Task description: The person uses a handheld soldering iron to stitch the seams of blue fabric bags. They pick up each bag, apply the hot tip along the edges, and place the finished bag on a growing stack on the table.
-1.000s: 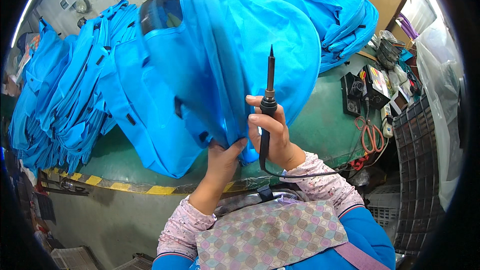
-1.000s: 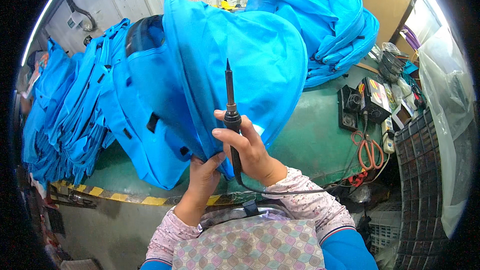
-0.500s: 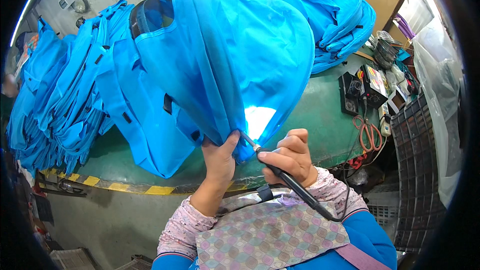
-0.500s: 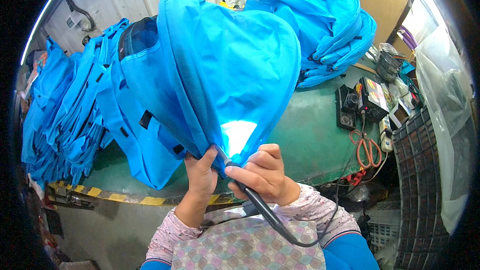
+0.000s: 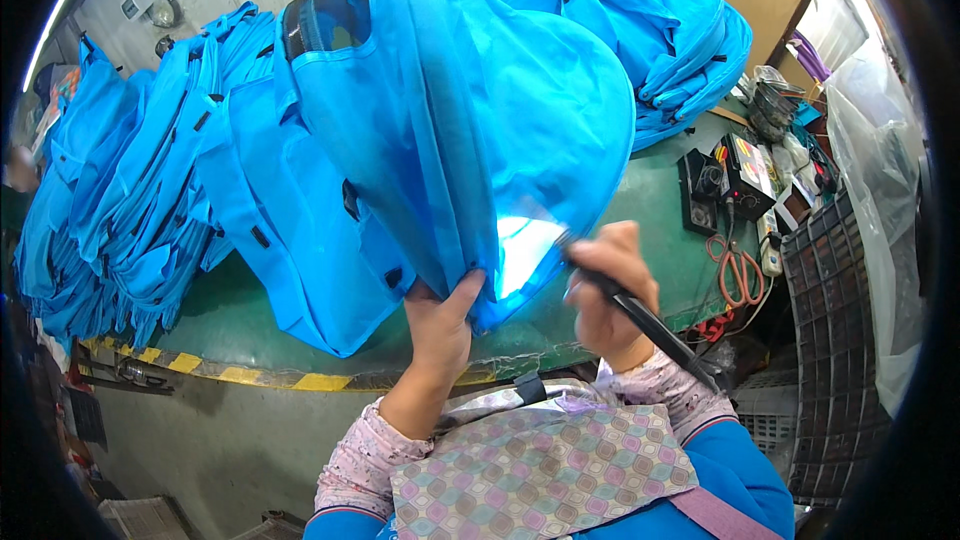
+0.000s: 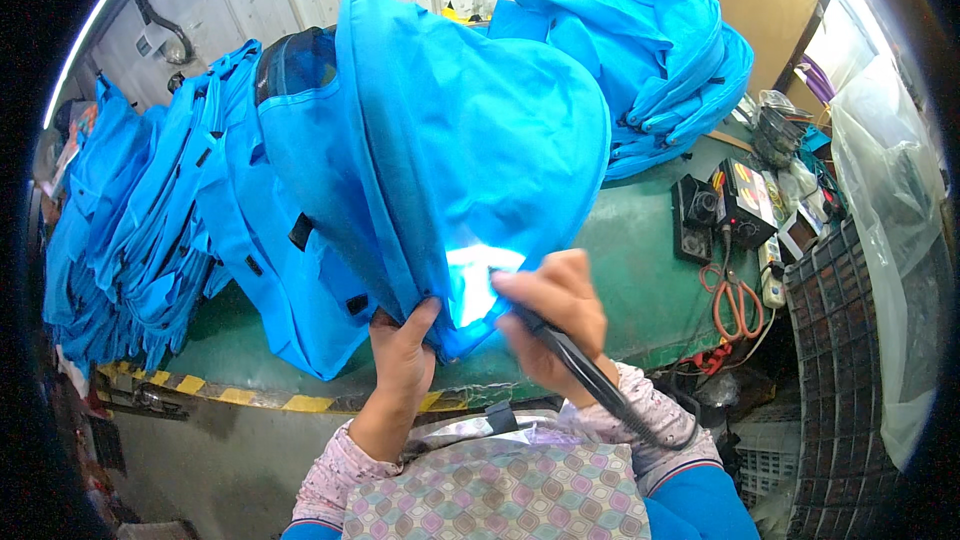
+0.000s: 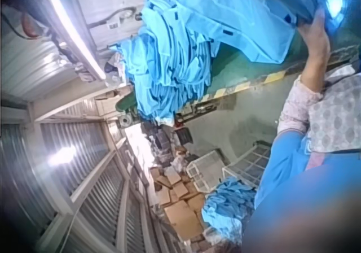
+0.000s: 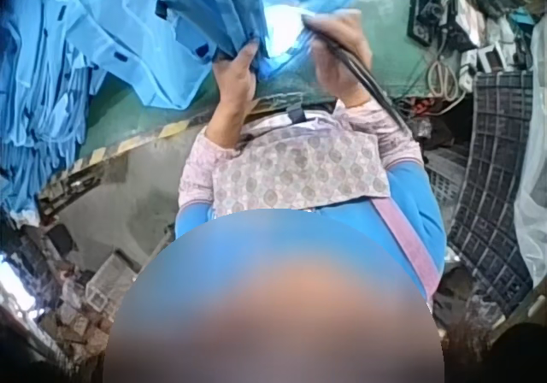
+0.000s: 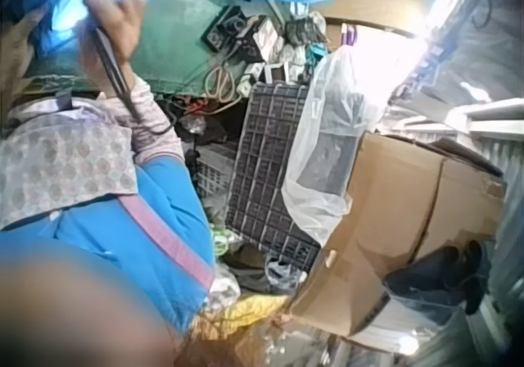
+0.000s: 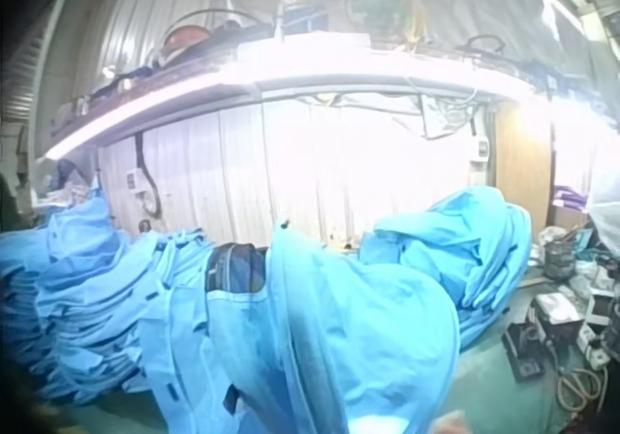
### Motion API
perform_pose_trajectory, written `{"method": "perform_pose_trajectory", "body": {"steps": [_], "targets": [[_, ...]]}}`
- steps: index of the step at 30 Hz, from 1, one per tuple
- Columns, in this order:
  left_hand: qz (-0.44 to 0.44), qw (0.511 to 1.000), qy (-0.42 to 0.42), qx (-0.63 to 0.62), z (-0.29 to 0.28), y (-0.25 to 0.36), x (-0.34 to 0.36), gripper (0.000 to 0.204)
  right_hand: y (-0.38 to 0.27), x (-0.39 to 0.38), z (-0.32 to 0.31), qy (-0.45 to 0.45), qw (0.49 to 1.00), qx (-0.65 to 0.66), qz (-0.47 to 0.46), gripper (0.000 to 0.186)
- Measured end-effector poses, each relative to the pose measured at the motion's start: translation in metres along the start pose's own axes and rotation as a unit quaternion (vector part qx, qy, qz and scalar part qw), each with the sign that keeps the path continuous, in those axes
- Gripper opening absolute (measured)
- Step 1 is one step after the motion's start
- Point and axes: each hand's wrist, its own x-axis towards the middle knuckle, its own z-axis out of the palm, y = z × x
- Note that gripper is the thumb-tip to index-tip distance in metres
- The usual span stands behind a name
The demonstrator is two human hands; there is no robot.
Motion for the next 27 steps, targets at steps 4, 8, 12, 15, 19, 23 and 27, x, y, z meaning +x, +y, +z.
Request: {"method": "perform_pose_trajectory", "body": {"steps": [4, 8, 12, 15, 19, 23, 27], "targets": [[-0.05, 0.998, -0.03, -0.028, -0.005, 0.014, -0.011, 0.038, 0.055, 0.004, -0.001, 0.12, 0.97, -0.21, -0.02, 0.038], [-0.112, 0.731, -0.291, 0.607, -0.029, 0.079, -0.001, 0.049, 0.084, 0.02, 0.015, 0.13, 0.974, -0.178, 0.061, 0.046], [0.132, 0.814, -0.227, 0.518, 0.019, 0.165, 0.0, 0.033, 0.078, 0.034, 0.023, 0.132, 0.98, -0.143, -0.051, 0.047], [0.304, 0.799, -0.012, 0.518, 0.04, 0.189, 0.062, 0.072, 0.053, 0.04, 0.028, 0.149, 0.979, -0.091, -0.104, 0.05], [0.349, 0.783, -0.079, 0.509, 0.039, 0.209, 0.113, 0.049, 0.028, 0.041, 0.005, 0.054, 0.966, -0.209, -0.139, 0.047], [0.395, 0.728, -0.227, 0.512, 0.068, 0.246, 0.086, 0.043, 0.013, 0.047, -0.037, 0.147, 0.974, -0.166, -0.047, 0.058], [0.436, 0.584, -0.319, 0.606, 0.053, 0.319, 0.089, 0.037, 0.027, 0.082, -0.048, 0.159, 0.946, -0.226, -0.172, 0.069]]}}
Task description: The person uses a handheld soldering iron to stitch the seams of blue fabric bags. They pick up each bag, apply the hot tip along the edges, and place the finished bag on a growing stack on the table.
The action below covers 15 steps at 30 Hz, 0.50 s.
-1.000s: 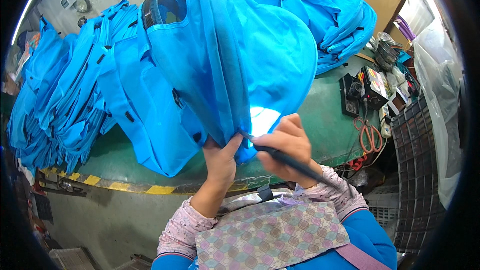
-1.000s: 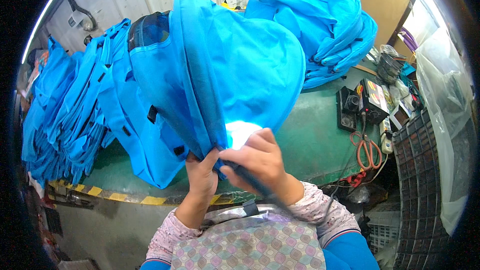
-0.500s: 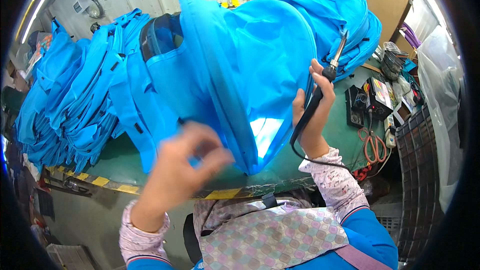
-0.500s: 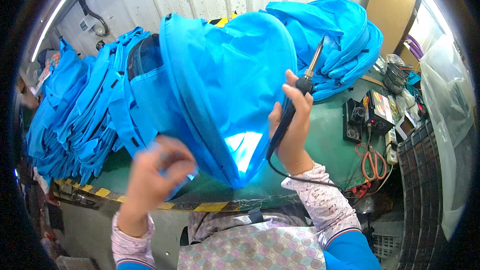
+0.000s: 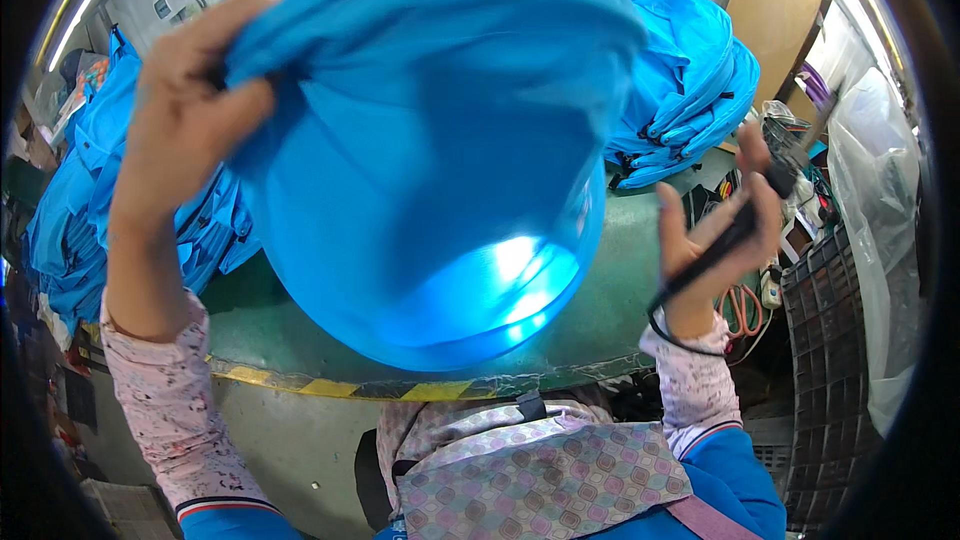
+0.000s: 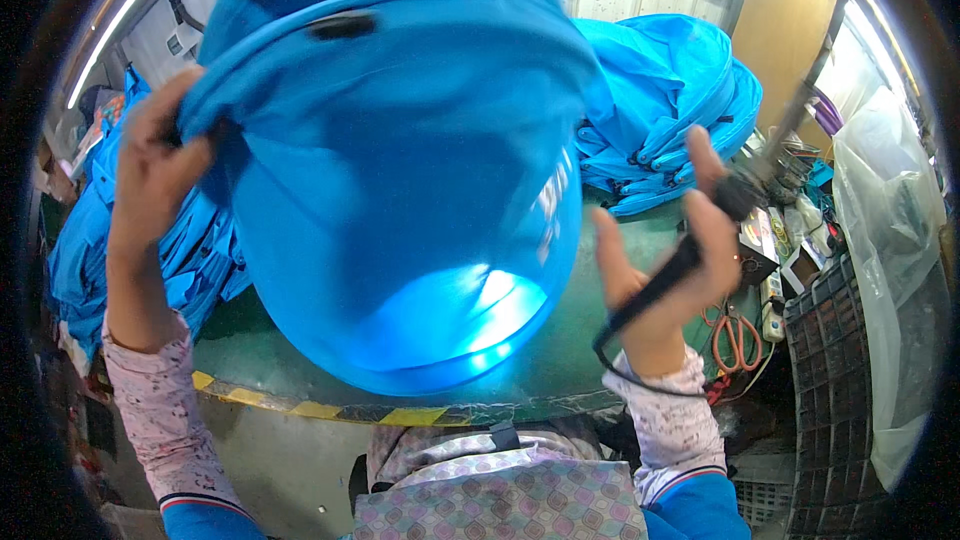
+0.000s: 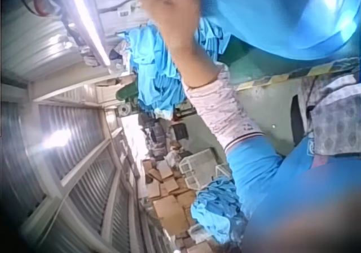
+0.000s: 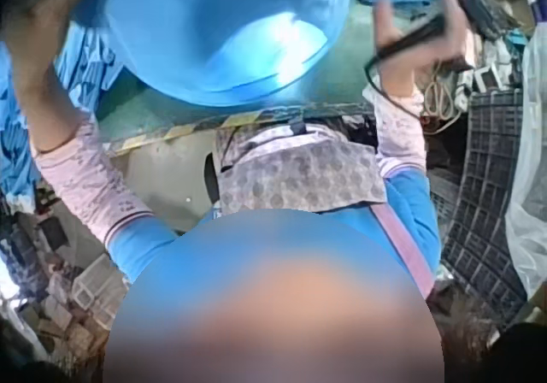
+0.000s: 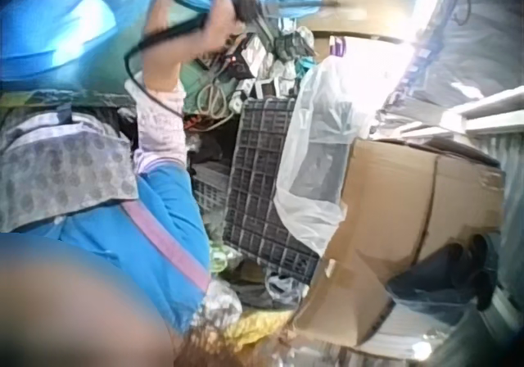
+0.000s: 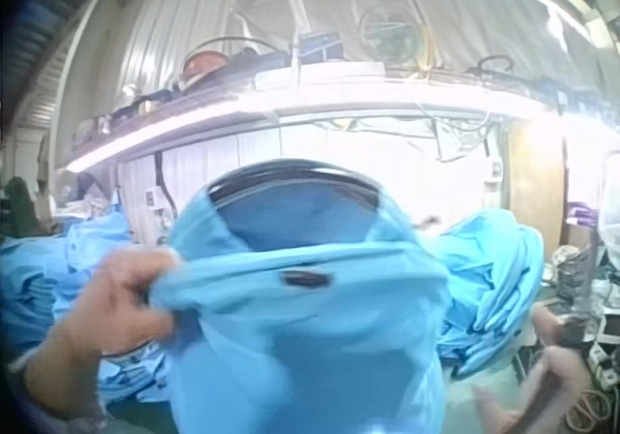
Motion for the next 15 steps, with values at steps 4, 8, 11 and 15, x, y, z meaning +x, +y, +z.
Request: {"method": "perform_pose_trajectory", "body": {"steps": [4, 8, 11, 15], "targets": [[-0.076, 0.95, 0.251, 0.168, -0.001, -0.028, -0.018, 0.031, -0.009, -0.011, 0.044, -0.036, 0.987, 0.153, -0.036, 0.058], [-0.345, 0.882, 0.078, -0.312, 0.048, 0.067, -0.052, 0.033, -0.036, -0.021, 0.066, -0.052, 0.985, 0.164, 0.025, 0.051], [-0.264, 0.783, -0.48, -0.294, 0.101, 0.099, -0.106, 0.051, -0.048, -0.023, 0.089, -0.04, 0.98, 0.171, 0.093, 0.048], [-0.379, 0.888, -0.037, -0.258, 0.229, 0.074, -0.183, 0.043, -0.054, -0.05, 0.099, -0.032, 0.973, 0.173, 0.148, 0.046]]}}
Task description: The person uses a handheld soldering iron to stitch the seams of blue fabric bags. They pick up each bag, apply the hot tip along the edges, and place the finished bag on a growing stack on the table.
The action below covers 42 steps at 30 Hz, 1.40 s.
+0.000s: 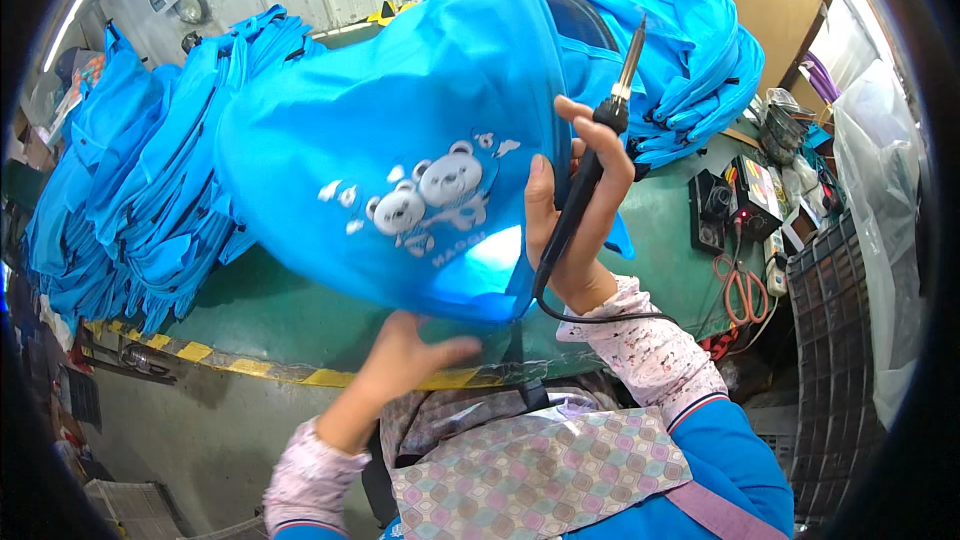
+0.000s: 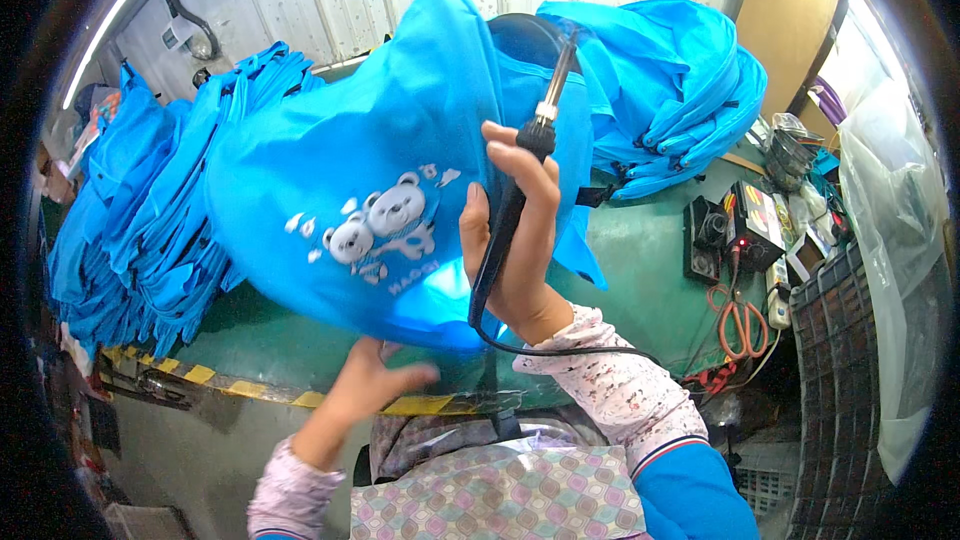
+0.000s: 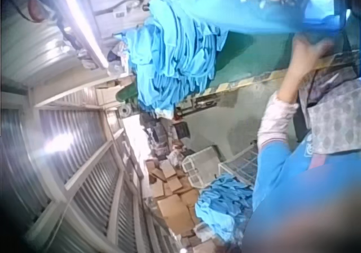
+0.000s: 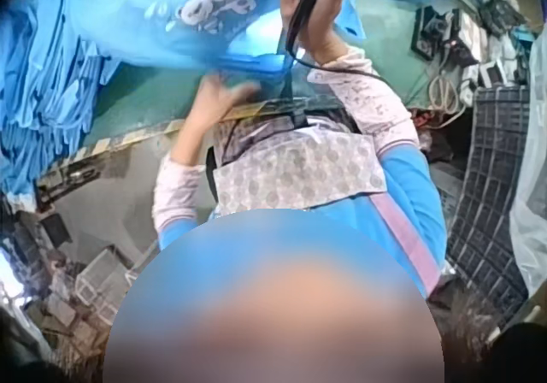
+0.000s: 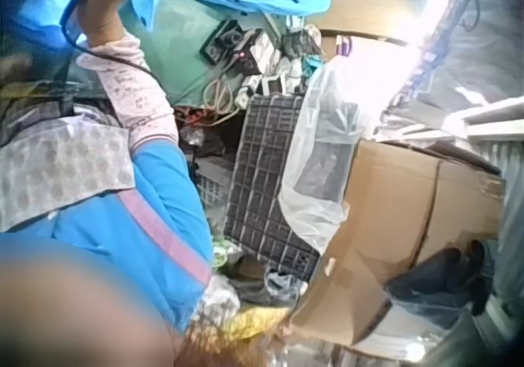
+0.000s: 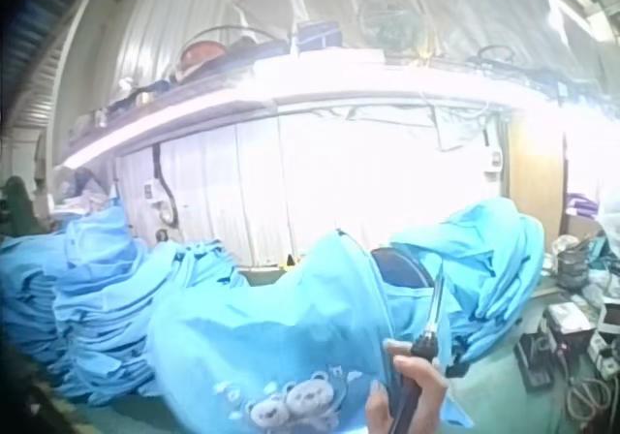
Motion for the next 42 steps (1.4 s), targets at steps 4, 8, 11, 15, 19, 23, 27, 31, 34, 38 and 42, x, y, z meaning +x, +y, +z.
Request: {"method": "perform_pose_trajectory", "body": {"steps": [4, 8, 11, 15, 19, 23, 27, 31, 34, 38, 42], "targets": [[-0.06, 0.851, 0.125, -0.507, 0.048, 0.001, 0.047, 0.041, 0.007, -0.027, -0.008, -0.022, 1.0, 0.001, 0.002, 0.051], [-0.075, 0.795, 0.119, -0.59, 0.058, -0.005, 0.06, 0.042, -0.001, -0.041, -0.039, -0.036, 0.995, -0.018, -0.09, 0.054], [-0.054, 0.804, 0.054, -0.589, 0.044, 0.003, 0.058, 0.051, -0.03, -0.053, -0.082, -0.142, 0.989, -0.022, -0.037, 0.055], [-0.033, 0.852, 0.06, -0.519, 0.038, 0.008, 0.059, 0.054, -0.057, -0.054, -0.098, -0.218, 0.973, 0.001, -0.075, 0.035], [-0.029, 0.851, 0.083, -0.518, 0.043, 0.009, 0.058, 0.055, -0.053, -0.069, -0.088, -0.204, 0.971, -0.028, -0.124, 0.037], [-0.013, 0.856, 0.078, -0.511, 0.046, 0.009, 0.059, 0.053, -0.048, -0.071, -0.082, -0.202, 0.966, -0.038, -0.159, 0.034], [-0.017, 0.868, 0.078, -0.489, 0.047, 0.016, 0.06, 0.051, -0.047, -0.066, -0.079, -0.214, 0.958, -0.066, -0.18, 0.03], [-0.016, 0.889, 0.091, -0.449, 0.049, 0.018, 0.06, 0.046, -0.05, -0.052, -0.075, -0.229, 0.961, -0.07, -0.138, 0.027], [-0.019, 0.902, 0.114, -0.416, 0.05, 0.024, 0.058, 0.044, -0.054, -0.037, -0.071, -0.212, 0.973, -0.043, -0.079, 0.025], [-0.018, 0.897, 0.119, -0.425, 0.052, 0.03, 0.059, 0.046, -0.048, -0.037, -0.083, -0.181, 0.973, -0.046, -0.134, 0.027], [0.031, 0.916, 0.306, -0.258, 0.073, 0.039, 0.053, 0.044, -0.01, -0.032, -0.058, -0.183, 0.967, -0.11, -0.142, 0.038]]}}
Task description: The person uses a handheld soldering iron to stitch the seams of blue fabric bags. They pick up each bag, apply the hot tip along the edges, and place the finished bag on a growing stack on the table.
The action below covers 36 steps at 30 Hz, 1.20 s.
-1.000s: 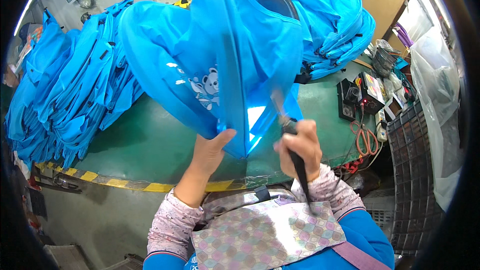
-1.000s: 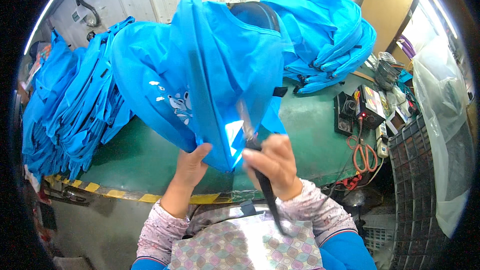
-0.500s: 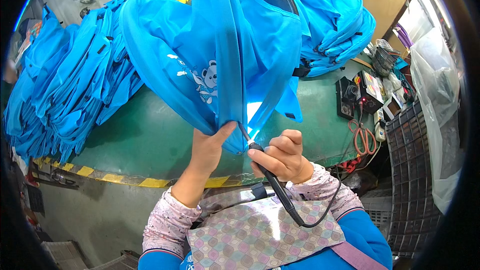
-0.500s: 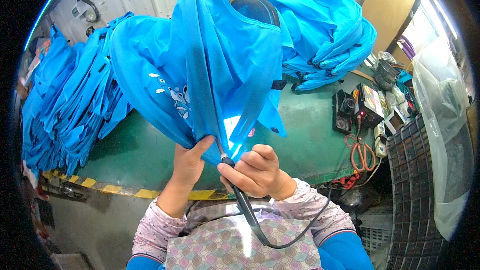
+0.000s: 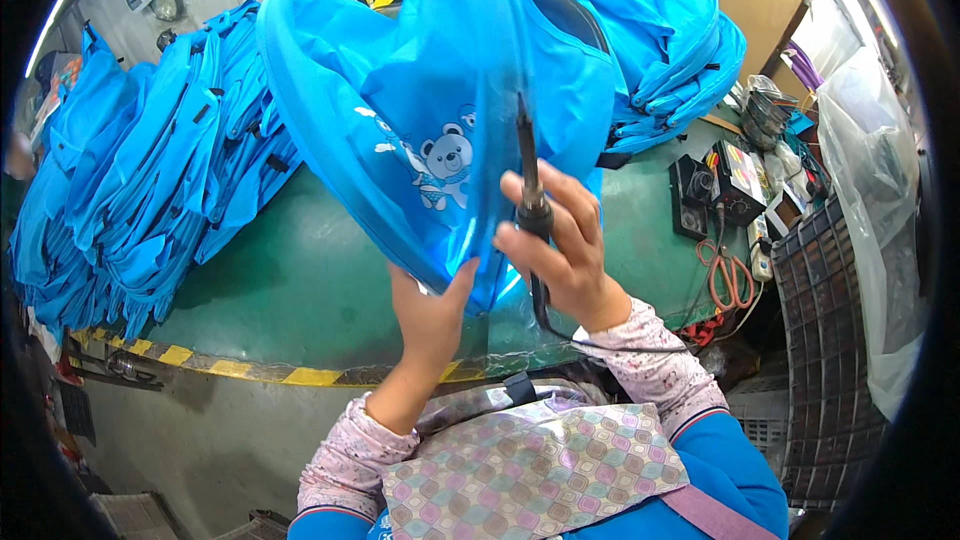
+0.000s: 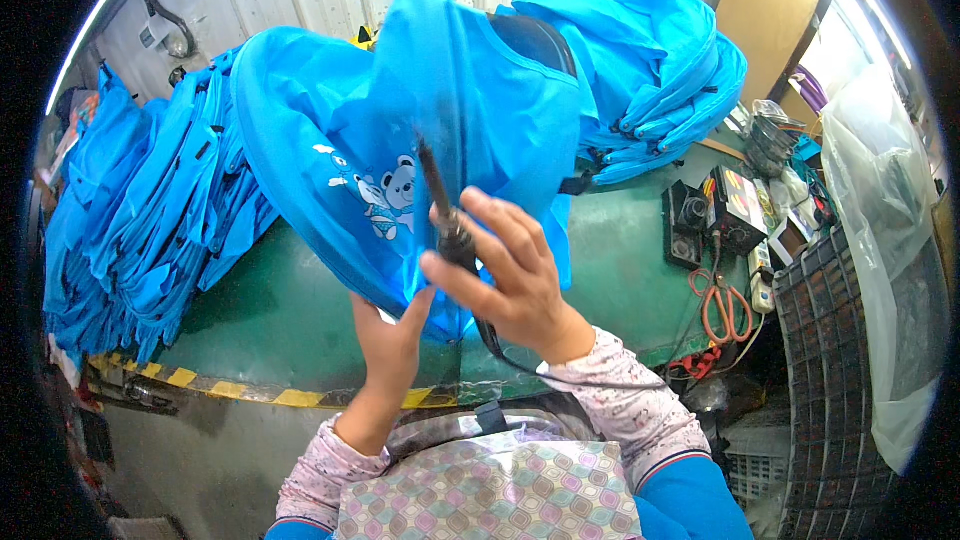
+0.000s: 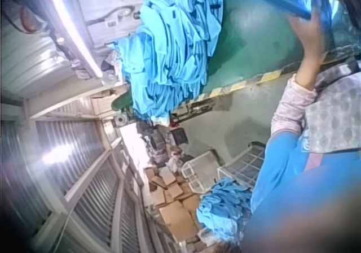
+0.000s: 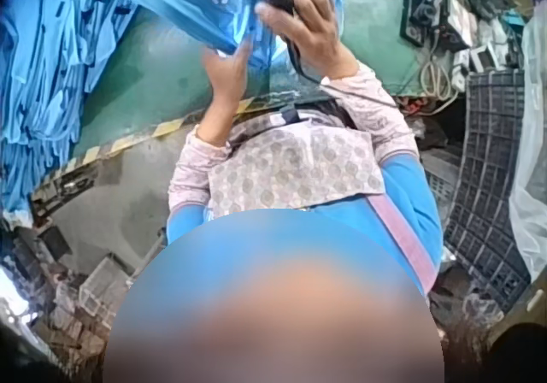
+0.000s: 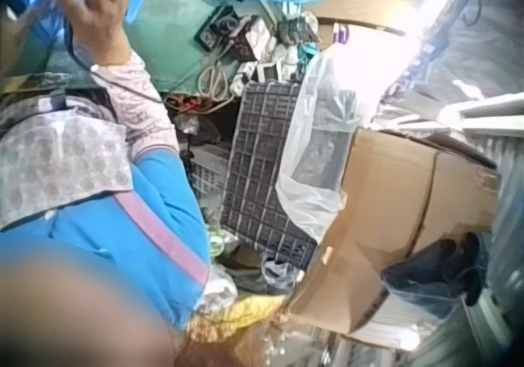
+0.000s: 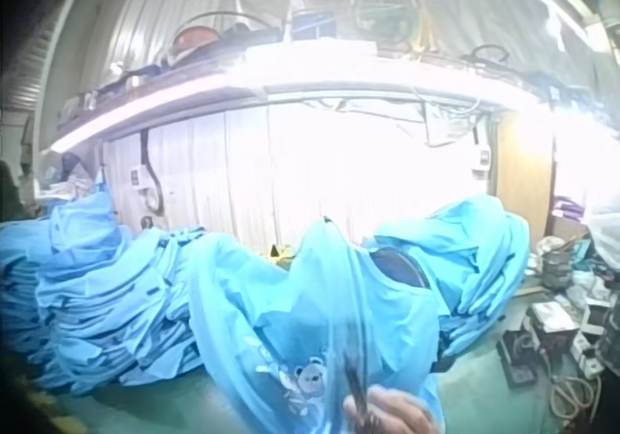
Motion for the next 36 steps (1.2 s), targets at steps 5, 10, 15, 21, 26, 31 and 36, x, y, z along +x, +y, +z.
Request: {"method": "perform_pose_trajectory", "body": {"steps": [5, 10, 15, 21, 26, 31, 36], "targets": [[-0.071, 0.989, -0.059, -0.117, -0.022, -0.03, -0.022, 0.027, 0.011, -0.005, 0.009, 0.024, 0.998, -0.046, 0.038, 0.041], [-0.155, 0.952, -0.058, -0.258, 0.001, -0.031, -0.003, 0.019, -0.021, -0.008, -0.022, 0.019, 0.999, 0.0, 0.029, 0.032], [-0.153, 0.946, -0.044, -0.281, 0.009, -0.039, -0.005, 0.02, -0.034, -0.018, -0.029, 0.0, 0.999, 0.038, 0.016, 0.03], [-0.131, 0.956, -0.035, -0.26, 0.01, -0.036, -0.006, 0.018, -0.036, -0.019, -0.022, -0.02, 0.999, 0.033, -0.01, 0.032], [-0.135, 0.964, -0.047, -0.226, 0.01, -0.032, -0.007, 0.019, -0.036, -0.012, -0.018, -0.039, 0.998, 0.01, -0.041, 0.035], [-0.082, 0.976, -0.038, -0.198, 0.014, -0.033, -0.009, 0.019, -0.035, 0.02, -0.024, -0.061, 0.995, 0.054, 0.056, 0.027], [-0.067, 0.975, -0.033, -0.209, 0.013, -0.016, -0.005, 0.024, -0.017, 0.006, -0.045, 0.083, 0.984, 0.066, 0.144, 0.022]]}}
